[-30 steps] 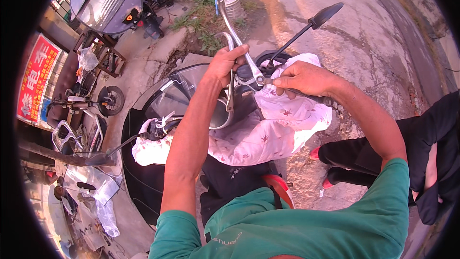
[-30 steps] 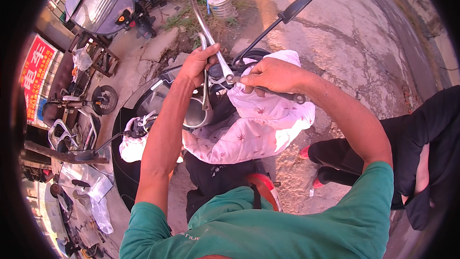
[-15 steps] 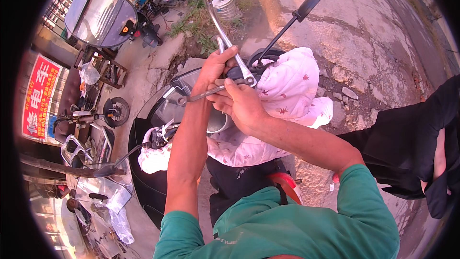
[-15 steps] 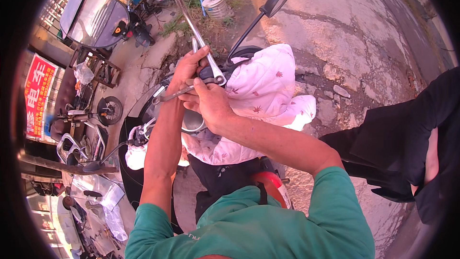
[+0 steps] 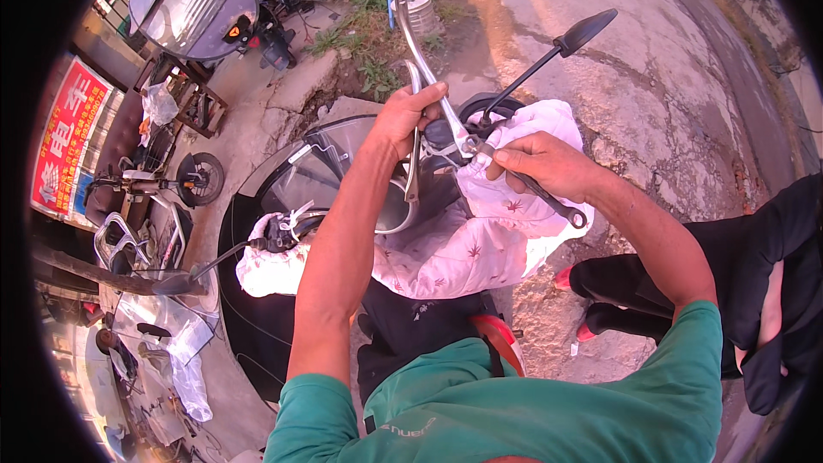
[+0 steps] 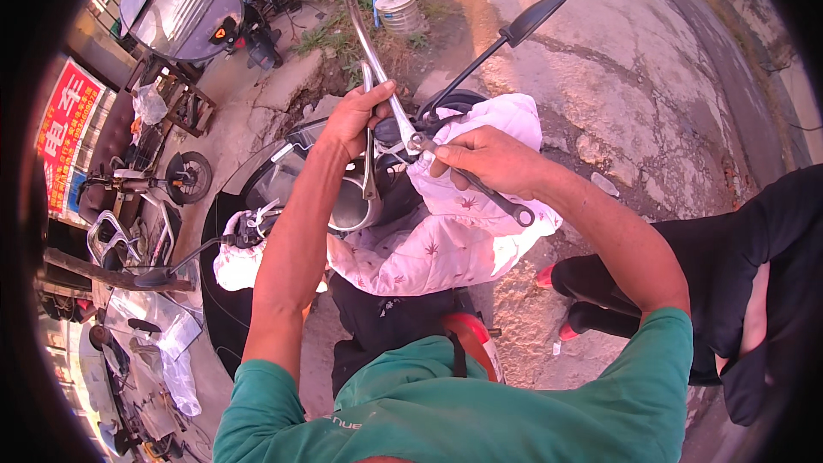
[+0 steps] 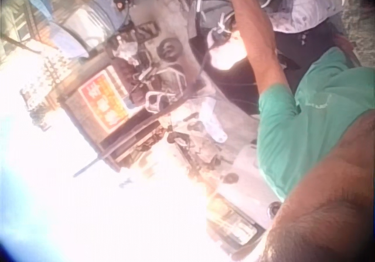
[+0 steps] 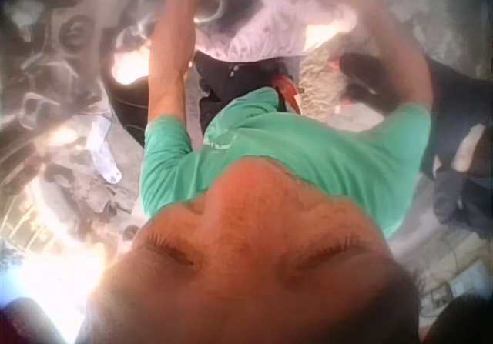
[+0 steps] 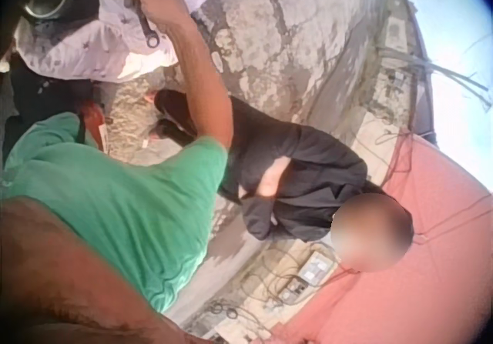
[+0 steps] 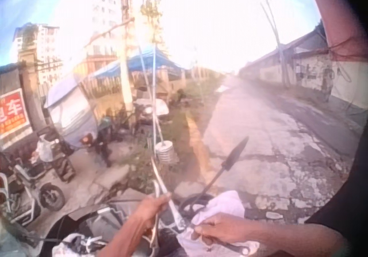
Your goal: The person uses a wrench to tighten bolts on the scooter's handlebar assembly. They then remove a windshield, place it on the ground, and search through a parts bin for additional components.
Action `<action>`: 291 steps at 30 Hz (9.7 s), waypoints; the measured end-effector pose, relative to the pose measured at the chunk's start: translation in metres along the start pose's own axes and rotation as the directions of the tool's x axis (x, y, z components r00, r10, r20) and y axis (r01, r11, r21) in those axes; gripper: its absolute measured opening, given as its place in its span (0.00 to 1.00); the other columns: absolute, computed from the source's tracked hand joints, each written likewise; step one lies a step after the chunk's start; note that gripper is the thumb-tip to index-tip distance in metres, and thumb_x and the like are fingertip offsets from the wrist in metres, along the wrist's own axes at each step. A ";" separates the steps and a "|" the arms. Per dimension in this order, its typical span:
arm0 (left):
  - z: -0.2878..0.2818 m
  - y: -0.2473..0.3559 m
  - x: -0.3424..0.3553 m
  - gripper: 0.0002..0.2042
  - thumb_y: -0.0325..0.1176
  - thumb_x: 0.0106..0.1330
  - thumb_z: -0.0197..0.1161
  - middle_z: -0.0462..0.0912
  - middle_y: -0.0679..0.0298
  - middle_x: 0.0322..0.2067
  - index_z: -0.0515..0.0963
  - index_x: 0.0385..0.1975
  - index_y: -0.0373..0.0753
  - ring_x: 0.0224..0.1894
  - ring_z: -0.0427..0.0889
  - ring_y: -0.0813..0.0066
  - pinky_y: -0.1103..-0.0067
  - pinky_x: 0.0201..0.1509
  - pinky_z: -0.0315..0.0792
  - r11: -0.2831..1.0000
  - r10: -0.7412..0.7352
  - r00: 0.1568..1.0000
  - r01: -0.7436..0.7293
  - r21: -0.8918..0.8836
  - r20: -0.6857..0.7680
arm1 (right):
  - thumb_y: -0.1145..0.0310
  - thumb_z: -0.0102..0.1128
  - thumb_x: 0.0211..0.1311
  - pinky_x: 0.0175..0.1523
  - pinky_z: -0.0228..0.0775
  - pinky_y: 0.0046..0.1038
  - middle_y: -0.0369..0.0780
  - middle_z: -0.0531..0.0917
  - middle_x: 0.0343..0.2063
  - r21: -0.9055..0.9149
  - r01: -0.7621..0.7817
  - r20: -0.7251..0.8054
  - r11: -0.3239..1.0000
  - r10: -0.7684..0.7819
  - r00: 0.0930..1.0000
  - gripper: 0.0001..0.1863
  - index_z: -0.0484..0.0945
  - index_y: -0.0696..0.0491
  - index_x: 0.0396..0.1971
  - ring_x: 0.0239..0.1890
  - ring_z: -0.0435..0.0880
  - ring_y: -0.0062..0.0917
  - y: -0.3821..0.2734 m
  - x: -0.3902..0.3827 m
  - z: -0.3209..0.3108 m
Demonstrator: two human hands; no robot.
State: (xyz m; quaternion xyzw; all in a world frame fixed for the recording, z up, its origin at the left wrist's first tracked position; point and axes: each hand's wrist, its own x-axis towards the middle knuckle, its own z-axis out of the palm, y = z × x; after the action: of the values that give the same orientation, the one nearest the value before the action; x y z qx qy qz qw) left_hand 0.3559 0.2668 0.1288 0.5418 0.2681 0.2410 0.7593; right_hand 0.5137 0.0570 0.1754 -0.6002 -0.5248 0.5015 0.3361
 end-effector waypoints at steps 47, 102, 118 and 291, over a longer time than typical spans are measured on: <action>0.003 0.005 0.000 0.11 0.40 0.67 0.66 0.68 0.75 0.16 0.79 0.34 0.37 0.16 0.58 0.88 0.86 0.21 0.51 0.999 -0.015 0.999 0.014 0.031 0.038 | 0.55 0.51 0.73 0.29 0.66 0.23 0.33 0.76 0.19 0.022 -0.051 0.097 0.998 0.049 0.994 0.21 0.84 0.59 0.39 0.20 0.73 0.17 -0.004 0.003 -0.013; -0.001 0.003 0.007 0.13 0.41 0.66 0.66 0.68 0.73 0.16 0.78 0.31 0.36 0.16 0.59 0.86 0.83 0.20 0.52 0.995 -0.013 1.000 0.014 0.094 -0.011 | 0.53 0.50 0.73 0.34 0.68 0.24 0.35 0.80 0.19 -0.236 0.013 0.138 0.972 0.021 0.990 0.22 0.84 0.57 0.35 0.25 0.77 0.17 -0.005 -0.008 0.006; 0.074 0.002 -0.151 0.20 0.40 0.70 0.60 0.73 0.72 0.21 0.75 0.56 0.34 0.21 0.68 0.87 0.84 0.24 0.63 0.842 0.229 0.972 -0.167 0.514 -0.060 | 0.59 0.47 0.76 0.28 0.63 0.22 0.34 0.74 0.17 0.817 -0.197 0.096 0.543 0.210 0.973 0.18 0.77 0.58 0.34 0.19 0.70 0.18 0.163 -0.093 0.182; -0.195 -0.134 -0.779 0.35 0.66 0.70 0.44 0.64 0.51 0.66 0.61 0.67 0.47 0.69 0.62 0.53 0.50 0.68 0.59 -0.052 -0.214 -0.678 -0.711 0.702 -0.703 | 0.70 0.56 0.68 0.21 0.60 0.15 0.40 0.82 0.28 -0.323 0.147 0.861 0.935 0.354 -0.366 0.14 0.75 0.59 0.49 0.17 0.70 0.13 -0.269 0.117 0.845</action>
State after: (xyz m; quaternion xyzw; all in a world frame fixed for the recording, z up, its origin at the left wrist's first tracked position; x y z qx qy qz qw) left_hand -0.3410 -0.1489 0.0621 -0.1487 0.1250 0.9809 0.0081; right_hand -0.3777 0.1263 0.1671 -0.0153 -0.5793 0.7166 -0.3881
